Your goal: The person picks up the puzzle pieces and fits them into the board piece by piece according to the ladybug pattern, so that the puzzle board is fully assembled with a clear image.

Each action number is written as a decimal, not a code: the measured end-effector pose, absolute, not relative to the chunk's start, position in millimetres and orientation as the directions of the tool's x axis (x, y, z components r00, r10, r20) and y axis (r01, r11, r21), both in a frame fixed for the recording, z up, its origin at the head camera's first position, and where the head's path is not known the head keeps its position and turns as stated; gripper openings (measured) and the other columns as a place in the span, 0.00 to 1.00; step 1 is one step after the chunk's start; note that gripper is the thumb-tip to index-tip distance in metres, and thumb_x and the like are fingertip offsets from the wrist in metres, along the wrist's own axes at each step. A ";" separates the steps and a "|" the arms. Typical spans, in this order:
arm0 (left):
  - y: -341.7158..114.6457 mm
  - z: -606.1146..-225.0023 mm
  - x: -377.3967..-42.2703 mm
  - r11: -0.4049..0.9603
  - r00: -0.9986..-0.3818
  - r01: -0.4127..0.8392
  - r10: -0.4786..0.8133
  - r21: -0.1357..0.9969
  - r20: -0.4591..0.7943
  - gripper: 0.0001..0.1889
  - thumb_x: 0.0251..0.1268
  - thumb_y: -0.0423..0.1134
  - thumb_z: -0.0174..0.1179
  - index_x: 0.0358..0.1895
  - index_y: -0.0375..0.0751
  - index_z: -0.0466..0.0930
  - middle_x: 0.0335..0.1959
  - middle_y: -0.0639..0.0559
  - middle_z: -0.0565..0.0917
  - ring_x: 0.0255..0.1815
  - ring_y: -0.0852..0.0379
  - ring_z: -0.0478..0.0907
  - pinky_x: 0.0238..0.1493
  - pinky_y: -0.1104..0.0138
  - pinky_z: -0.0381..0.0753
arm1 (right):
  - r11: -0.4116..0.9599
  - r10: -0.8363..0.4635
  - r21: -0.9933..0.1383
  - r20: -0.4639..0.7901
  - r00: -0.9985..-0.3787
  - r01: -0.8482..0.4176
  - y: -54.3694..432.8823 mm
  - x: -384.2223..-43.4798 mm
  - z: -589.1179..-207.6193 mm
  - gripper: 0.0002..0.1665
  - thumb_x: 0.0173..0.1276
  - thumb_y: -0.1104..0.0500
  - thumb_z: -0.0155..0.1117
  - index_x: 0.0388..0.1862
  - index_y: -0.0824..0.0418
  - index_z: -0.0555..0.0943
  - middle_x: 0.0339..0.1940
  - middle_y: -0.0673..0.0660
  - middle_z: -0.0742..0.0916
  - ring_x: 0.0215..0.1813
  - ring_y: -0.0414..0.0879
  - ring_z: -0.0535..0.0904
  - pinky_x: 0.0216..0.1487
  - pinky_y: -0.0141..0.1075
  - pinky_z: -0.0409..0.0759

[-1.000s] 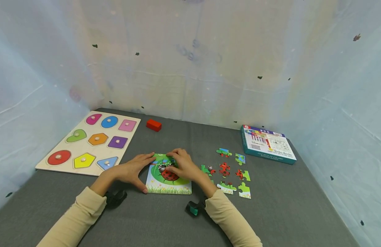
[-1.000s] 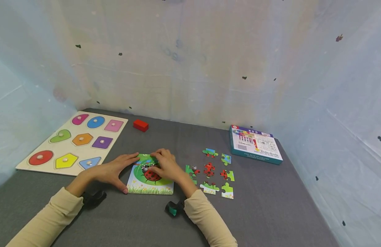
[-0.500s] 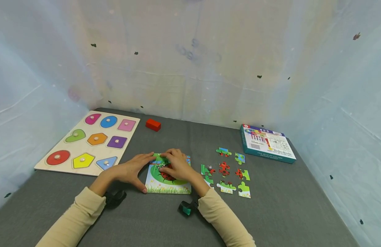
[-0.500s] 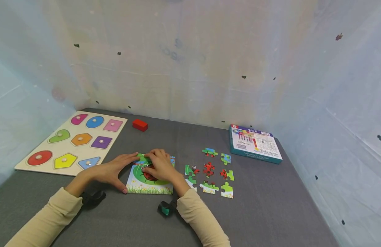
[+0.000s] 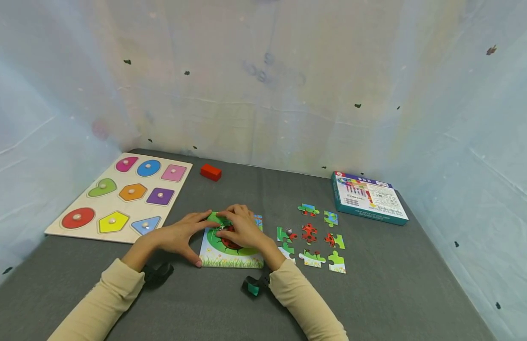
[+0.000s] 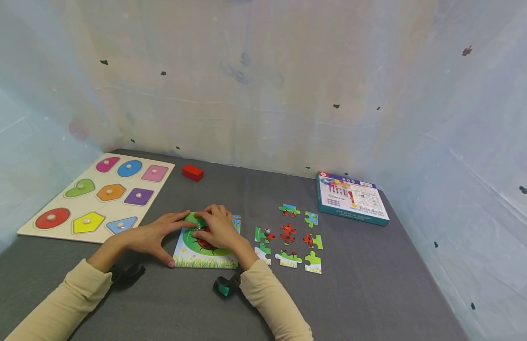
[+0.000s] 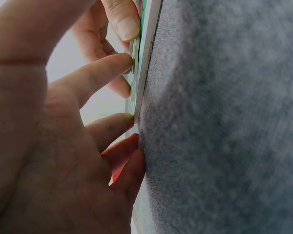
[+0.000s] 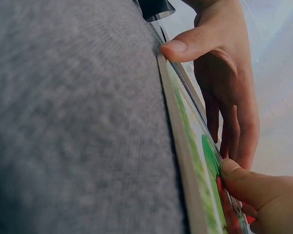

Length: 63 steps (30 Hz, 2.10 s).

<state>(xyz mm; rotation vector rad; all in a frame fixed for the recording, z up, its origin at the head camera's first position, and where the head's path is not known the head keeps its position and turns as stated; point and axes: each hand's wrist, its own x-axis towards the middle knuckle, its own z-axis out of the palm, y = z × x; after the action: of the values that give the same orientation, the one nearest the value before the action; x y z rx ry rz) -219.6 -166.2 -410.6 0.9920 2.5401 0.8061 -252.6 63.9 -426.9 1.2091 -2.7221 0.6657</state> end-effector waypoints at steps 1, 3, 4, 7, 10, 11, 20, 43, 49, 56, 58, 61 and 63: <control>-166.5 -410.0 -219.3 0.602 -0.716 0.529 0.695 0.598 -0.067 0.49 0.42 0.58 0.71 0.69 0.43 0.60 0.73 0.33 0.46 0.69 0.32 0.44 0.58 0.33 0.53 | 0.590 -0.686 -0.359 0.250 -0.683 -0.723 63.6 -252.6 -426.6 0.28 0.63 0.48 0.63 0.60 0.57 0.74 0.54 0.57 0.73 0.54 0.50 0.65 0.56 0.49 0.62; -166.7 -408.7 -218.7 0.600 -0.714 0.532 0.697 0.598 -0.064 0.49 0.42 0.58 0.71 0.69 0.43 0.60 0.73 0.32 0.46 0.69 0.31 0.44 0.58 0.33 0.53 | 0.588 -0.685 -0.362 0.252 -0.683 -0.723 62.8 -252.9 -426.4 0.28 0.63 0.48 0.63 0.60 0.57 0.75 0.54 0.57 0.74 0.54 0.50 0.65 0.56 0.49 0.62; -166.8 -408.3 -218.5 0.599 -0.715 0.531 0.697 0.599 -0.064 0.49 0.42 0.57 0.71 0.69 0.42 0.60 0.73 0.32 0.46 0.69 0.31 0.44 0.58 0.33 0.53 | 0.591 -0.683 -0.361 0.252 -0.685 -0.722 62.4 -253.0 -426.5 0.28 0.63 0.47 0.63 0.60 0.57 0.75 0.54 0.56 0.74 0.54 0.50 0.65 0.57 0.49 0.62; -167.1 -407.9 -218.2 0.597 -0.715 0.529 0.696 0.603 -0.062 0.49 0.42 0.57 0.71 0.69 0.42 0.60 0.72 0.32 0.46 0.70 0.31 0.44 0.58 0.33 0.52 | 0.596 -0.681 -0.355 0.252 -0.688 -0.720 61.5 -253.8 -427.2 0.28 0.63 0.47 0.63 0.60 0.57 0.75 0.54 0.56 0.74 0.54 0.49 0.65 0.57 0.49 0.62; -167.0 -408.4 -218.0 0.597 -0.719 0.523 0.693 0.608 -0.062 0.49 0.41 0.57 0.72 0.69 0.42 0.60 0.73 0.32 0.46 0.70 0.31 0.44 0.58 0.33 0.52 | 0.600 -0.679 -0.348 0.254 -0.689 -0.720 60.6 -254.7 -428.6 0.28 0.63 0.47 0.63 0.60 0.56 0.75 0.54 0.55 0.74 0.54 0.49 0.65 0.56 0.48 0.62; -167.0 -408.8 -218.1 0.596 -0.719 0.523 0.692 0.609 -0.061 0.49 0.41 0.57 0.72 0.69 0.42 0.60 0.73 0.32 0.46 0.70 0.32 0.44 0.57 0.33 0.52 | 0.601 -0.679 -0.346 0.255 -0.688 -0.721 60.2 -254.7 -428.7 0.28 0.64 0.47 0.63 0.60 0.56 0.75 0.54 0.55 0.74 0.54 0.49 0.65 0.56 0.48 0.62; -165.8 -412.3 -219.9 0.607 -0.729 0.507 0.681 0.612 -0.071 0.49 0.40 0.58 0.71 0.69 0.44 0.60 0.73 0.34 0.46 0.70 0.33 0.44 0.58 0.33 0.52 | 0.587 -0.696 -0.369 0.224 -0.682 -0.721 60.7 -256.1 -427.2 0.29 0.64 0.47 0.63 0.61 0.56 0.74 0.56 0.55 0.73 0.56 0.50 0.65 0.56 0.49 0.61; -163.1 -412.3 -221.3 0.603 -0.710 0.536 0.701 0.591 -0.070 0.49 0.41 0.58 0.71 0.68 0.39 0.61 0.72 0.41 0.54 0.71 0.35 0.43 0.60 0.35 0.51 | 0.539 -0.682 -0.431 0.281 -0.675 -0.724 76.2 -266.0 -435.9 0.24 0.64 0.52 0.64 0.58 0.56 0.76 0.55 0.56 0.74 0.57 0.50 0.66 0.56 0.47 0.63; -162.7 -409.6 -220.8 0.605 -0.707 0.537 0.703 0.587 -0.078 0.51 0.41 0.58 0.72 0.70 0.40 0.59 0.71 0.40 0.56 0.71 0.34 0.43 0.60 0.34 0.51 | 0.544 -0.673 -0.421 0.297 -0.677 -0.726 75.4 -265.6 -436.3 0.23 0.64 0.51 0.63 0.57 0.56 0.77 0.55 0.56 0.75 0.56 0.50 0.67 0.55 0.47 0.64; -162.8 -408.2 -220.8 0.613 -0.703 0.541 0.705 0.576 -0.089 0.50 0.42 0.58 0.70 0.70 0.41 0.59 0.71 0.40 0.55 0.71 0.34 0.43 0.59 0.34 0.51 | 0.534 -0.669 -0.424 0.316 -0.673 -0.731 75.0 -265.1 -437.1 0.23 0.64 0.52 0.64 0.56 0.57 0.77 0.54 0.56 0.75 0.54 0.50 0.67 0.52 0.45 0.64; -162.5 -408.2 -220.8 0.615 -0.704 0.539 0.704 0.575 -0.092 0.50 0.42 0.58 0.70 0.70 0.41 0.59 0.71 0.40 0.55 0.71 0.34 0.43 0.59 0.34 0.51 | 0.536 -0.667 -0.425 0.317 -0.674 -0.730 75.0 -265.4 -437.7 0.23 0.64 0.52 0.64 0.56 0.57 0.77 0.53 0.55 0.75 0.54 0.49 0.67 0.52 0.45 0.64; -161.8 -408.1 -220.7 0.612 -0.702 0.527 0.704 0.590 -0.104 0.51 0.42 0.57 0.71 0.70 0.39 0.59 0.72 0.39 0.52 0.72 0.35 0.43 0.61 0.36 0.51 | 0.534 -0.665 -0.430 0.317 -0.676 -0.728 75.3 -265.9 -438.5 0.23 0.64 0.52 0.64 0.56 0.56 0.77 0.53 0.55 0.75 0.54 0.49 0.67 0.52 0.44 0.64; -161.3 -408.1 -220.6 0.606 -0.698 0.515 0.707 0.606 -0.114 0.51 0.43 0.56 0.71 0.70 0.38 0.58 0.72 0.39 0.51 0.72 0.36 0.44 0.62 0.38 0.52 | 0.534 -0.665 -0.430 0.319 -0.675 -0.728 75.5 -266.5 -439.5 0.23 0.64 0.52 0.64 0.57 0.56 0.77 0.53 0.55 0.75 0.54 0.49 0.67 0.52 0.44 0.64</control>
<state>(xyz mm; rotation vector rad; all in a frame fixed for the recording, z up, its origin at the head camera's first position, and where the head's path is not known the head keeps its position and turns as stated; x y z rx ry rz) -220.6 -161.3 -408.1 0.9846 2.4929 0.7829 -266.5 75.5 -439.5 1.2079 -2.6481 0.8252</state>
